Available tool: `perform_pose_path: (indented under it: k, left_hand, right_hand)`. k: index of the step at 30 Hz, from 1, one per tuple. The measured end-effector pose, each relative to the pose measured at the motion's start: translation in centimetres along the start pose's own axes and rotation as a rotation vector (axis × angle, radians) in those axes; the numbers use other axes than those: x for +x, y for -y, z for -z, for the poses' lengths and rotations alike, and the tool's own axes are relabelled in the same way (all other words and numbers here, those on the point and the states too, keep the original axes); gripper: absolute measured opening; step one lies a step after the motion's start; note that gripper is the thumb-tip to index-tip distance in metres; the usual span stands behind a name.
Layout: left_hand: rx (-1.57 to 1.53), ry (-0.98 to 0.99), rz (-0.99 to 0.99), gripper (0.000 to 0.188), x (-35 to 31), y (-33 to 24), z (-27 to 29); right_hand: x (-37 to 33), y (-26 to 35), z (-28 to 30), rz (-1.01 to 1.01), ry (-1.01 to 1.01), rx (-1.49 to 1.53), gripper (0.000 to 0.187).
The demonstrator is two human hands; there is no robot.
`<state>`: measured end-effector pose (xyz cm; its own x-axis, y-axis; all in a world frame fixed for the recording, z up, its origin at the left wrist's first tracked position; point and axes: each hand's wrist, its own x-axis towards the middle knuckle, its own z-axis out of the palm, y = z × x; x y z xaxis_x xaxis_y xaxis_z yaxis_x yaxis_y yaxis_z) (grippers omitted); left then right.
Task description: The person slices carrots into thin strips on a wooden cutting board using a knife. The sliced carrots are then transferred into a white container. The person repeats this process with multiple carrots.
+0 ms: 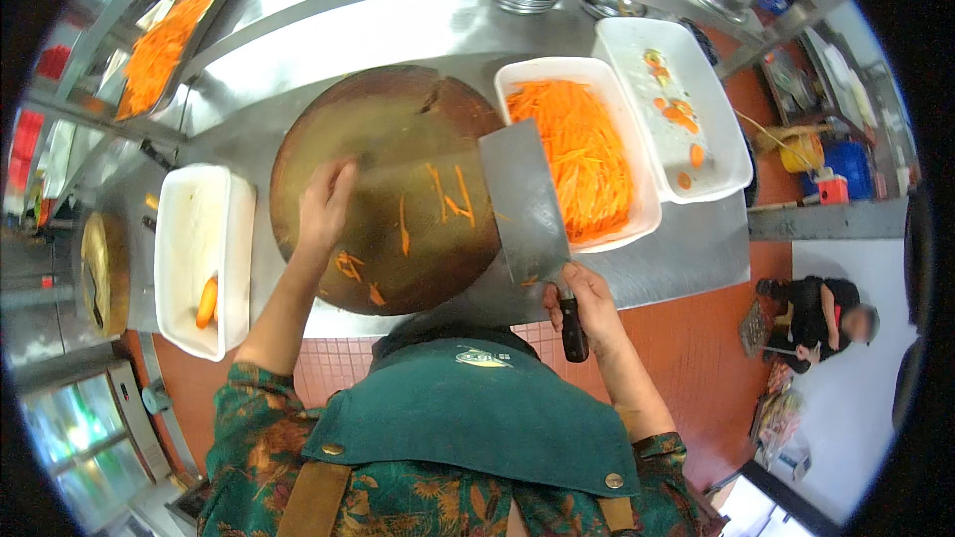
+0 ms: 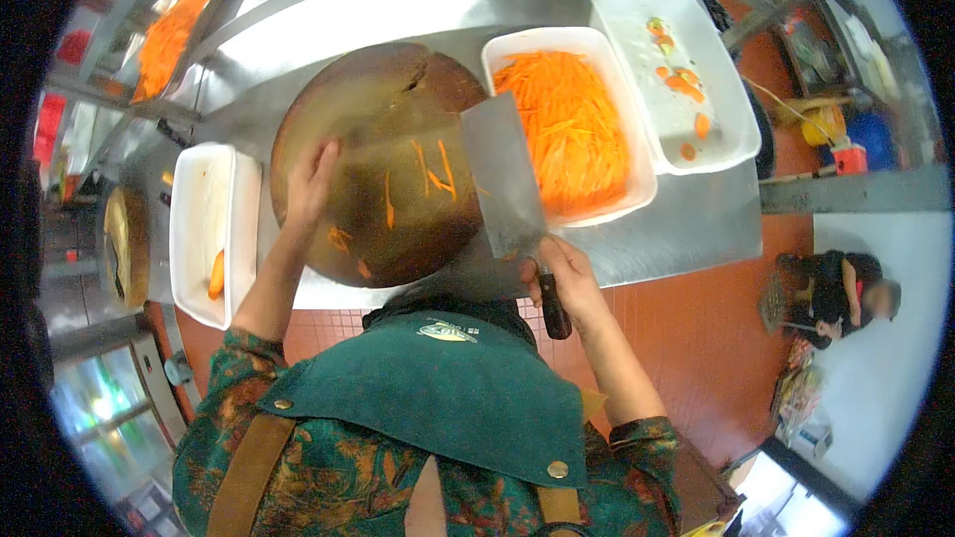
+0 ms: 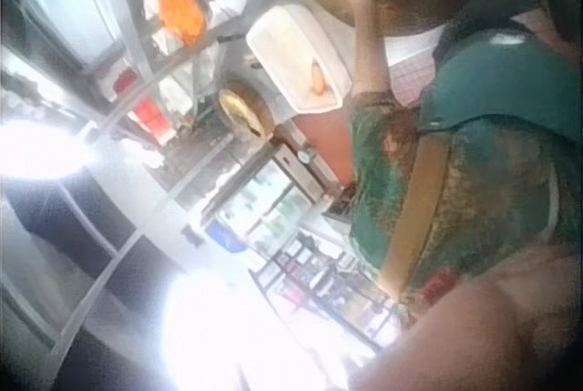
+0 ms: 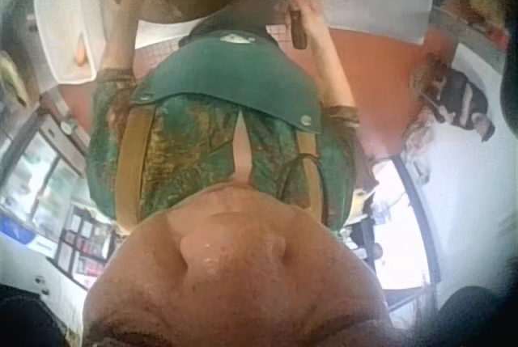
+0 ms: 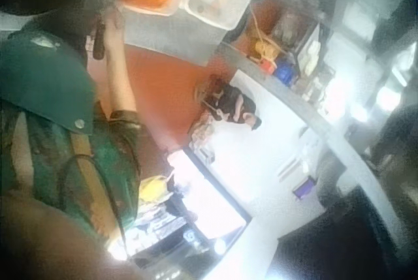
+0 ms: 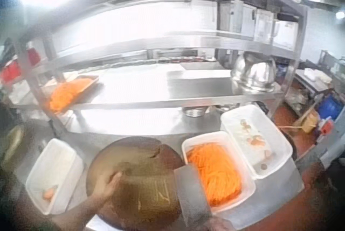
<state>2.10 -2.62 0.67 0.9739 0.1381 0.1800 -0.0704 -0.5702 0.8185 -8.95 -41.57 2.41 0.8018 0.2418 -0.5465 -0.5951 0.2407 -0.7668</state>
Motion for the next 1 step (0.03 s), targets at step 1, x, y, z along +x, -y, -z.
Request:
perform_pose_path:
  k: [1]
  left_hand:
    - [-0.030, -0.082, -0.038, 0.031, -2.16, 2.46, 1.09]
  right_hand:
    - [0.37, -0.71, 0.04, -0.024, -0.044, -0.012, 0.037]
